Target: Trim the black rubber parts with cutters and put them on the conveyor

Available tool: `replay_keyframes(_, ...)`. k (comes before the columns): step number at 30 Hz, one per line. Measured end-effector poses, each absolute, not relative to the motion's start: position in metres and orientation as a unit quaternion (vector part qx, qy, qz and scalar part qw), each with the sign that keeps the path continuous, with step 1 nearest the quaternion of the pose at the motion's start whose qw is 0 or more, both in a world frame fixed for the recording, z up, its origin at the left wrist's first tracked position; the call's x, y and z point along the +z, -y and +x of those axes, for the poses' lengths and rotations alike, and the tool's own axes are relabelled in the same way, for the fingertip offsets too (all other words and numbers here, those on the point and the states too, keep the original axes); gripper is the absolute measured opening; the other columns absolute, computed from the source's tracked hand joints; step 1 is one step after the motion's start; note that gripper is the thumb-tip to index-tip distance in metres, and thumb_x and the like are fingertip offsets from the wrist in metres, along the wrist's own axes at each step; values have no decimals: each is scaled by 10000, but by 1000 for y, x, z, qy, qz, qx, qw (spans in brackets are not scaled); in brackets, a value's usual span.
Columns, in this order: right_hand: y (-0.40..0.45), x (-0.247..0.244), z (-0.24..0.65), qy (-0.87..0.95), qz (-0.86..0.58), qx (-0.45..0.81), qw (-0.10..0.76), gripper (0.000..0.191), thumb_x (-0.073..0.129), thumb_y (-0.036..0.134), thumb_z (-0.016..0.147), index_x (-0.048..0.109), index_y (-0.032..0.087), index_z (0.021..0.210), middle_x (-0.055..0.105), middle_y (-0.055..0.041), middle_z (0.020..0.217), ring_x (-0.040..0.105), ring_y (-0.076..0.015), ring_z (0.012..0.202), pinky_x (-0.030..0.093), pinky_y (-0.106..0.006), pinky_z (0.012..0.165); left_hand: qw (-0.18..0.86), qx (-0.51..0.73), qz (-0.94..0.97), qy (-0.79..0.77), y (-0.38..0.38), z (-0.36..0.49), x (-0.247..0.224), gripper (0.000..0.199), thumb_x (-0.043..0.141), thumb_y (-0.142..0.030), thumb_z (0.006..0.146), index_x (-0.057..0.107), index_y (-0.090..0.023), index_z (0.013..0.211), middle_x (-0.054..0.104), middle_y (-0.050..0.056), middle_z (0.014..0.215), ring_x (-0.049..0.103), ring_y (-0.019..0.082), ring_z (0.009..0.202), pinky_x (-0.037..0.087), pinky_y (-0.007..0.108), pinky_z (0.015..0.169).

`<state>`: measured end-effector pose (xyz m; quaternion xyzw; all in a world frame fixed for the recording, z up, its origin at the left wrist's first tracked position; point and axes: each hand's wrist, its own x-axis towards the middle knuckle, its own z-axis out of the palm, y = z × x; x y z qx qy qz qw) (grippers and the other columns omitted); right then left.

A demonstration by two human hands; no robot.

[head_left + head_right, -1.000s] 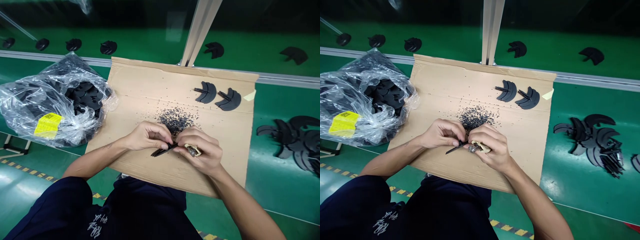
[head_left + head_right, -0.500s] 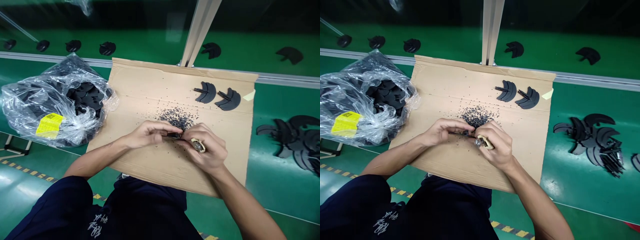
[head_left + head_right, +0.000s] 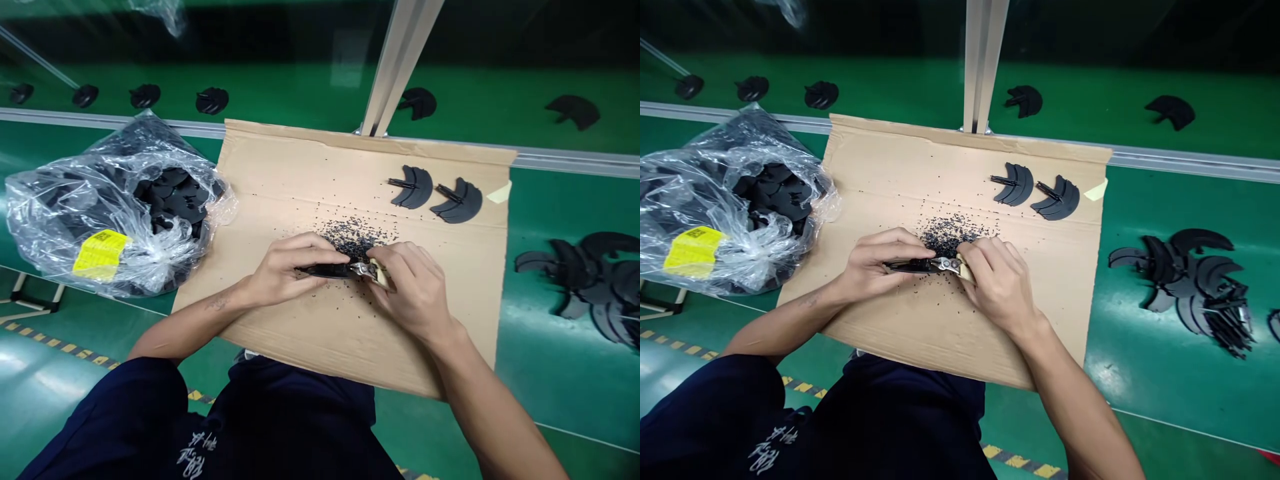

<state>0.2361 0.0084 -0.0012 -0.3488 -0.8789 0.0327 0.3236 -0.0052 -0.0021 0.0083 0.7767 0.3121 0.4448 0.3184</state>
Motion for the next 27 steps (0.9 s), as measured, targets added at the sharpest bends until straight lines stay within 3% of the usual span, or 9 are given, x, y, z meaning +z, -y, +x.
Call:
replay_keyframes(12,-6,6,232,895,-350,-84,263,197,494,72,955,614,207,878,588,-24,669,497,-177,656,362,-334,610,335,445,772,-307,7,-4,6,340,753,-208,892,735,-221,1231,761,79,979,694,124,858,585,241,744)
replay_keyframes(17,-4,4,231,895,-361,-55,257,260,516,70,941,573,210,730,554,-9,628,457,-152,604,339,-318,572,338,442,772,-308,6,-4,5,344,770,-199,874,737,-183,1216,756,74,943,690,119,836,573,227,728)
replay_keyframes(21,-6,2,233,878,-391,-40,273,225,503,75,938,622,199,793,588,-22,666,457,-162,616,359,-310,577,319,435,782,-314,3,-7,9,339,760,-155,869,730,-176,1206,743,72,964,689,129,876,570,237,745)
replay_keyframes(27,-7,9,231,883,-388,-132,228,190,527,51,941,667,173,900,614,-43,708,465,-181,662,315,-341,594,212,360,851,-319,3,-8,13,366,659,-109,904,672,-177,1263,694,55,985,628,142,894,537,271,771)
